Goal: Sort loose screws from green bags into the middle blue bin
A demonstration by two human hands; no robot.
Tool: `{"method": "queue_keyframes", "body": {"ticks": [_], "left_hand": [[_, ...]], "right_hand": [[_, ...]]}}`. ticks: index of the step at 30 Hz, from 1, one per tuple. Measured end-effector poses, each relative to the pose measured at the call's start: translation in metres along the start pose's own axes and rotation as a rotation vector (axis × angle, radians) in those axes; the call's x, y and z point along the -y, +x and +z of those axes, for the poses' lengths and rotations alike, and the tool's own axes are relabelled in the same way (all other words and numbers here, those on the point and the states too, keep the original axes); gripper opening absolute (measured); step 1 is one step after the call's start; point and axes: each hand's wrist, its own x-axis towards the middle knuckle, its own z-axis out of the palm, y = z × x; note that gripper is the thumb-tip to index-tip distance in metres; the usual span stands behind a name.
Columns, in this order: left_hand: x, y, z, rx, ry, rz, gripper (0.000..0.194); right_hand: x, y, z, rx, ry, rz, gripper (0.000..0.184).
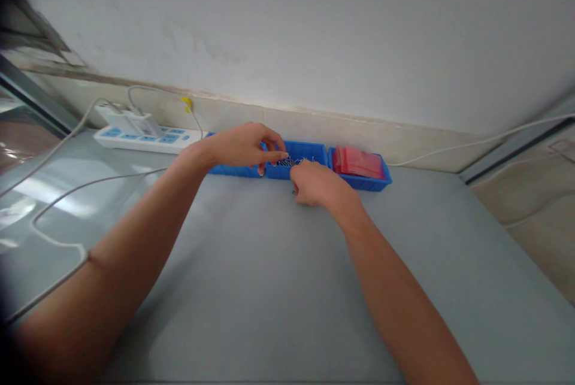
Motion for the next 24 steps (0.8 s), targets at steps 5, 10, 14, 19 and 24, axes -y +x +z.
{"method": "queue_keyframes", "body": {"ticks": [5, 10, 14, 19, 24], "left_hand": [[0.002, -0.001, 0.000, 0.087, 0.033, -0.028, 0.028], [0.003, -0.002, 0.000, 0.177, 0.063, -0.042, 0.023], [-0.002, -0.001, 0.002, 0.238, 0.117, -0.029, 0.023], [-0.015, 0.001, 0.008, 0.326, 0.147, -0.040, 0.032], [-0.028, 0.003, 0.021, 0.377, 0.138, -0.086, 0.041]], "right_hand": [[-0.018, -0.006, -0.004, -0.001, 0.489, -0.097, 0.012], [-0.041, -0.010, -0.003, -0.150, 0.869, -0.066, 0.025], [-0.052, -0.009, 0.002, -0.240, 0.994, -0.084, 0.036], [-0.058, -0.004, 0.007, -0.381, 1.001, -0.041, 0.033], [-0.063, 0.002, 0.009, -0.592, 0.858, 0.053, 0.022]]}}
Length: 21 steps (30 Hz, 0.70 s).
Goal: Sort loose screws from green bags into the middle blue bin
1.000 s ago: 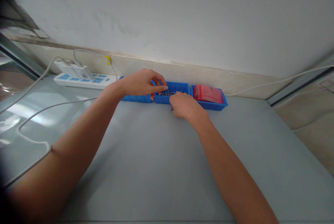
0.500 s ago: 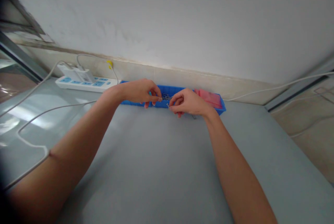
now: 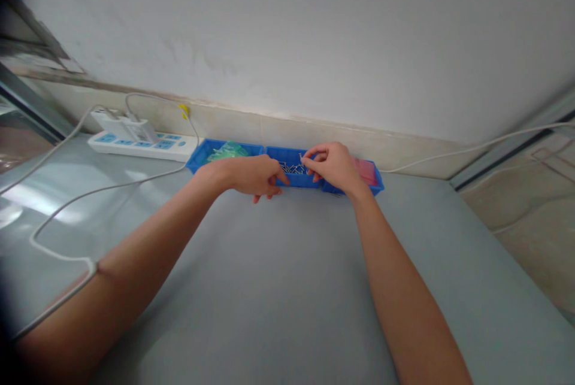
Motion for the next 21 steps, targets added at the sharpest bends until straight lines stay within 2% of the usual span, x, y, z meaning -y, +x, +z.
{"method": "queue_keyframes", "body": {"ticks": [3, 5, 7, 10, 12, 14, 16, 18, 21], "left_hand": [[-0.005, 0.006, 0.007, 0.013, 0.004, -0.014, 0.044], [-0.007, 0.009, 0.010, 0.023, 0.025, -0.009, 0.041], [-0.009, 0.011, 0.012, 0.035, 0.048, -0.008, 0.037], [-0.012, 0.013, 0.014, 0.045, 0.072, -0.021, 0.035], [-0.014, 0.013, 0.014, 0.050, 0.084, -0.024, 0.034], [-0.016, 0.013, 0.015, 0.053, 0.090, -0.019, 0.034], [-0.017, 0.013, 0.016, 0.048, 0.096, -0.011, 0.033], [-0.017, 0.013, 0.016, 0.037, 0.107, -0.002, 0.031], [-0.017, 0.012, 0.016, 0.026, 0.121, 0.005, 0.028]], "right_hand": [[0.005, 0.000, -0.005, -0.054, -0.166, 0.007, 0.021], [0.012, -0.003, -0.013, 0.002, -0.246, 0.008, 0.020], [0.022, -0.009, -0.024, 0.125, -0.316, 0.034, 0.016], [0.035, -0.020, -0.041, 0.357, -0.373, 0.168, 0.010], [0.039, -0.027, -0.048, 0.484, -0.392, 0.314, 0.022], [0.040, -0.032, -0.049, 0.567, -0.431, 0.464, 0.041], [0.039, -0.033, -0.044, 0.621, -0.492, 0.578, 0.049], [0.038, -0.032, -0.036, 0.661, -0.550, 0.636, 0.046], [0.037, -0.028, -0.028, 0.692, -0.607, 0.648, 0.039]]}}
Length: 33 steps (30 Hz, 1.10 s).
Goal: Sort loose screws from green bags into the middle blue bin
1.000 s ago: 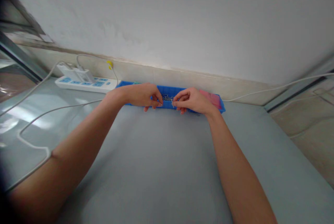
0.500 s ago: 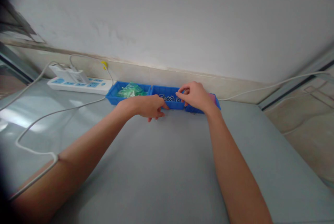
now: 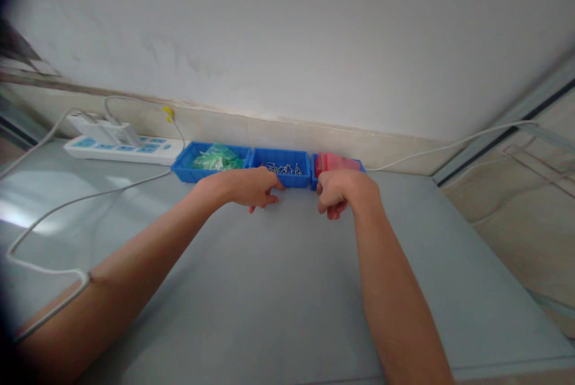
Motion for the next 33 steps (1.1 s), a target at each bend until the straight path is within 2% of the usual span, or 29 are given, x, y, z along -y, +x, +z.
{"method": "queue_keyframes", "body": {"ticks": [7, 12, 14, 17, 18, 20, 22, 24, 28, 33], "left_hand": [[-0.002, -0.001, -0.001, -0.008, 0.013, -0.007, 0.024], [0.003, -0.001, -0.003, -0.012, -0.011, -0.009, 0.028], [0.007, -0.002, -0.004, -0.012, -0.051, -0.003, 0.029], [0.016, -0.005, -0.007, -0.004, -0.108, 0.027, 0.029], [0.018, -0.007, -0.008, -0.002, -0.114, 0.039, 0.028], [0.022, -0.011, -0.011, -0.008, -0.113, 0.048, 0.027], [0.023, -0.014, -0.013, -0.024, -0.114, 0.043, 0.026], [0.022, -0.015, -0.014, -0.030, -0.123, 0.037, 0.028], [0.016, -0.010, -0.010, 0.010, -0.115, 0.037, 0.029], [0.006, -0.003, -0.003, 0.033, -0.099, 0.021, 0.028]], "right_hand": [[0.015, 0.011, 0.009, -0.029, -0.075, 0.034, 0.012], [0.032, 0.020, 0.020, 0.051, -0.122, -0.035, 0.017], [0.033, 0.021, 0.020, 0.066, -0.057, -0.153, 0.017], [0.028, 0.022, 0.014, 0.069, 0.238, -0.479, 0.007], [0.025, 0.022, 0.011, 0.052, 0.381, -0.578, 0.005], [0.020, 0.026, 0.007, -0.021, 0.687, -0.695, 0.016], [0.017, 0.031, 0.005, -0.127, 0.966, -0.722, 0.026], [0.015, 0.037, 0.004, -0.212, 1.150, -0.707, 0.030], [0.013, 0.048, 0.005, -0.320, 1.246, -0.665, 0.032], [0.012, 0.054, 0.007, -0.520, 1.148, -0.576, 0.032]]}}
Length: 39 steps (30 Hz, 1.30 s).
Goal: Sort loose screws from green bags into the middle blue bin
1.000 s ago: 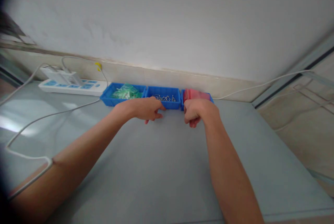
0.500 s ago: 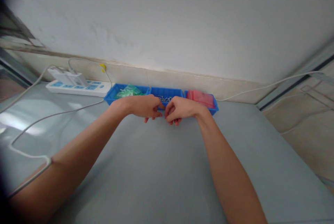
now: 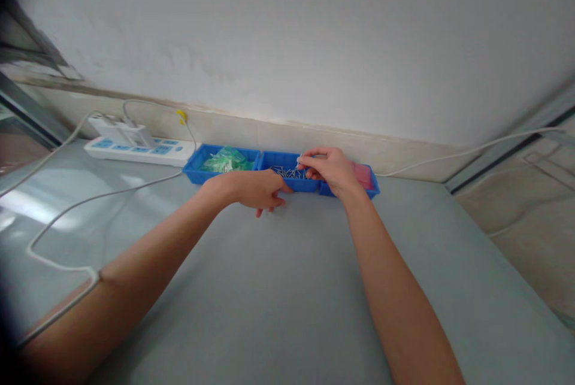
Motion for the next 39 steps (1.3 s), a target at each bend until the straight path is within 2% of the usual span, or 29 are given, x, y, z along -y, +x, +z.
{"method": "queue_keyframes", "body": {"ticks": [3, 7, 16, 23, 27, 31, 36, 39], "left_hand": [[-0.004, 0.001, 0.001, 0.012, 0.021, -0.010, 0.033], [-0.008, 0.002, 0.002, 0.012, 0.048, -0.021, 0.040], [-0.010, 0.002, 0.003, -0.014, 0.086, -0.035, 0.034], [-0.012, 0.003, 0.004, -0.019, 0.138, -0.042, 0.032], [-0.013, 0.003, 0.004, -0.080, 0.152, -0.029, 0.031], [-0.011, 0.004, 0.004, -0.118, 0.188, -0.019, 0.023], [-0.007, 0.009, 0.008, -0.098, 0.167, -0.012, 0.020], [-0.006, 0.008, 0.007, -0.089, 0.153, -0.007, 0.020]], "right_hand": [[0.002, -0.001, 0.001, -0.094, -0.122, -0.081, 0.035], [0.007, -0.004, 0.003, -0.130, -0.200, -0.137, 0.038], [0.010, -0.007, 0.002, 0.037, -0.414, -0.188, 0.025], [0.015, -0.011, 0.002, 0.114, -0.636, -0.222, 0.018], [0.017, -0.013, 0.004, 0.176, -0.678, -0.215, 0.017], [0.019, -0.014, 0.004, 0.195, -0.768, -0.188, 0.015], [0.022, -0.016, 0.002, 0.171, -1.045, -0.220, 0.013], [0.025, -0.017, 0.002, 0.186, -1.118, -0.230, 0.015]]}}
